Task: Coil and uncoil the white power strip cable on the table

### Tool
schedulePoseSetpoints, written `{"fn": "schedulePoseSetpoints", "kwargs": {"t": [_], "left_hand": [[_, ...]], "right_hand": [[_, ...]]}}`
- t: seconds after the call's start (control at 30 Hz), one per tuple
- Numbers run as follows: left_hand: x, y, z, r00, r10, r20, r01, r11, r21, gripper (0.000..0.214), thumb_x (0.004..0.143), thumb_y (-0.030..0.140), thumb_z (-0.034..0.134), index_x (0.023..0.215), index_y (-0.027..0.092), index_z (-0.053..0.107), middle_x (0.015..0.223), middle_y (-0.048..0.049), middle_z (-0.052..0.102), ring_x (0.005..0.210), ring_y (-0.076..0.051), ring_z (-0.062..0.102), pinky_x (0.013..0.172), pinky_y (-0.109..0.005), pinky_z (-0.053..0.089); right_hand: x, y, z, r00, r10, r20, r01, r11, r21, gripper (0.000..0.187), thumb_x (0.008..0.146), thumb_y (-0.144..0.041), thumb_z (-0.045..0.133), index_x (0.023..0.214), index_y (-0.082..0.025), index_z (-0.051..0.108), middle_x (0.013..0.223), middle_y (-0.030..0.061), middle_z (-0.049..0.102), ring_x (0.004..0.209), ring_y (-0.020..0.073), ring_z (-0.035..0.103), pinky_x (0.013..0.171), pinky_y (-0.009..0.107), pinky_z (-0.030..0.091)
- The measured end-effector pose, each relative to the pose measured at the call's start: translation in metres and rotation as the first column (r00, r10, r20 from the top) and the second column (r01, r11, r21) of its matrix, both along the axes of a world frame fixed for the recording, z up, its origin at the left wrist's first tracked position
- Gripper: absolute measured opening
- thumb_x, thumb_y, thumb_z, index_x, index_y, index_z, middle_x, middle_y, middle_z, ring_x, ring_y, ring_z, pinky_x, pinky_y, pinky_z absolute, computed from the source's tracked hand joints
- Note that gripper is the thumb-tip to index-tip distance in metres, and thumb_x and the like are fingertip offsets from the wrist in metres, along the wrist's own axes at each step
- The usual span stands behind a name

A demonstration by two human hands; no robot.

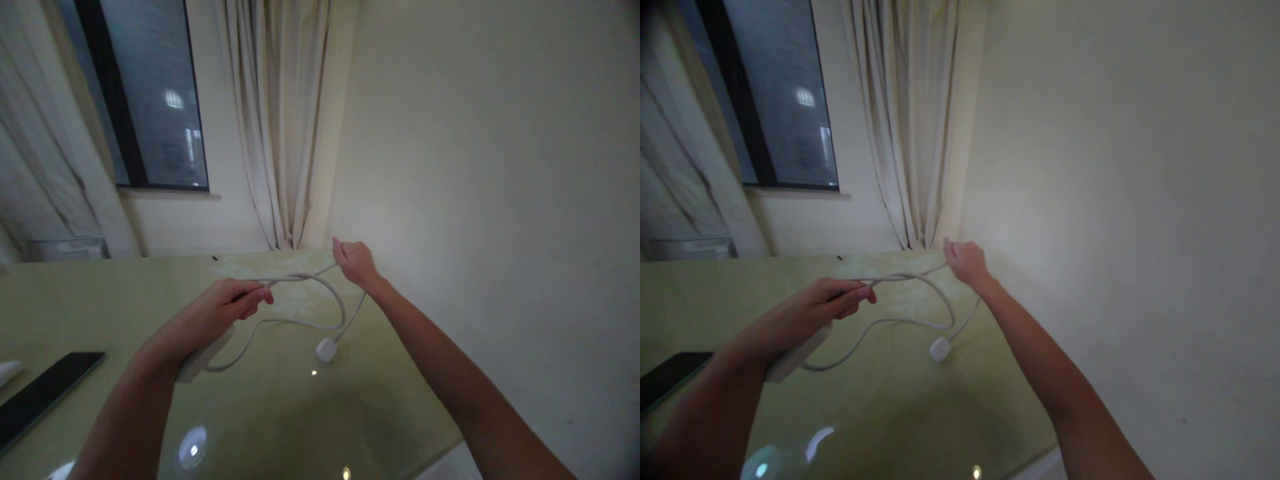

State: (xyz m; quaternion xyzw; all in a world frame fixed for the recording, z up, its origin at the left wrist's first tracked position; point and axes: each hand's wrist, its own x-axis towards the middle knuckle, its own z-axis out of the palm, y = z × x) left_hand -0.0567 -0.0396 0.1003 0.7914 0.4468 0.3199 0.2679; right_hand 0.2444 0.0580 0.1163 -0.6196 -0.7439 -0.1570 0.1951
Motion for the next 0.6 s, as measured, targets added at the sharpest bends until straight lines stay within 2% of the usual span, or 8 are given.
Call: {"fn": "schedulePoseSetpoints", "kwargs": {"t": [0.07,0.17,0.23,0.3,0.4,0.5,0.6], "left_hand": [[-0.016,-0.005,0.004,0.999,0.015,0.05,-0.014,1.0,-0.012,0.055,0.094,0.067,0.054,0.094,0.02,0.084,0.058,0.0023,0.048,0.053,-0.014,0.042,0.049,-0.024,0.033],[-0.036,-0.01,0.006,0.977,0.098,0.188,-0.097,0.995,-0.015,0.052,0.086,0.069,0.067,0.091,0.02,0.084,0.059,0.0019,0.049,0.052,-0.012,0.039,0.046,-0.022,0.028],[-0.044,-0.007,0.004,0.912,0.19,0.364,-0.178,0.982,-0.067,0.05,0.081,0.067,0.075,0.091,0.019,0.083,0.06,0.0024,0.048,0.052,-0.01,0.037,0.044,-0.02,0.024],[-0.048,0.0,0.001,0.768,0.29,0.571,-0.225,0.957,-0.184,0.043,0.079,0.059,0.081,0.088,0.017,0.08,0.058,0.0041,0.04,0.051,-0.008,0.031,0.044,-0.018,0.02],[-0.056,0.014,-0.002,0.48,0.409,0.776,-0.204,0.912,-0.355,0.025,0.086,0.037,0.076,0.076,0.015,0.069,0.054,0.0076,0.026,0.05,-0.007,0.018,0.042,-0.014,0.018],[-0.072,0.023,-0.006,0.265,0.483,0.834,-0.17,0.875,-0.453,0.026,0.099,0.019,0.058,0.074,0.016,0.059,0.051,0.0098,0.021,0.048,-0.007,0.011,0.044,-0.011,0.029],[-0.091,0.025,-0.013,0.09,0.548,0.832,-0.165,0.832,-0.53,0.033,0.106,0.011,0.042,0.075,0.018,0.051,0.045,0.0103,0.027,0.044,-0.006,0.016,0.051,-0.01,0.04]], "right_hand": [[0.033,0.015,0.014,0.995,-0.097,0.013,0.098,0.995,-0.008,0.069,0.116,-0.04,0.023,0.086,-0.016,0.081,0.089,0.0132,0.081,0.084,0.0218,0.073,0.071,0.03,0.038],[0.083,0.029,0.032,0.974,-0.226,0.024,0.226,0.974,-0.009,0.069,0.115,-0.038,0.022,0.09,-0.013,0.081,0.096,0.0188,0.081,0.093,0.0257,0.075,0.076,0.031,0.044],[0.111,0.033,0.039,0.952,-0.306,0.027,0.307,0.952,-0.008,0.07,0.115,-0.039,0.021,0.093,-0.011,0.082,0.099,0.022,0.08,0.096,0.0281,0.076,0.08,0.033,0.047],[0.134,0.033,0.043,0.927,-0.373,0.031,0.373,0.928,-0.003,0.07,0.115,-0.041,0.022,0.098,-0.01,0.082,0.103,0.0241,0.08,0.101,0.0302,0.076,0.083,0.034,0.05],[0.164,0.029,0.048,0.884,-0.466,0.035,0.466,0.885,0.02,0.066,0.114,-0.042,0.025,0.107,-0.006,0.081,0.112,0.0282,0.078,0.109,0.0343,0.075,0.089,0.039,0.053],[0.194,0.018,0.054,0.838,-0.545,0.029,0.543,0.838,0.048,0.062,0.114,-0.041,0.03,0.114,-0.002,0.079,0.117,0.0323,0.076,0.113,0.0391,0.074,0.093,0.046,0.053],[0.224,0.003,0.063,0.796,-0.606,0.006,0.604,0.794,0.062,0.059,0.113,-0.038,0.033,0.115,0.0,0.078,0.113,0.0352,0.075,0.112,0.0422,0.074,0.093,0.051,0.054]]}}
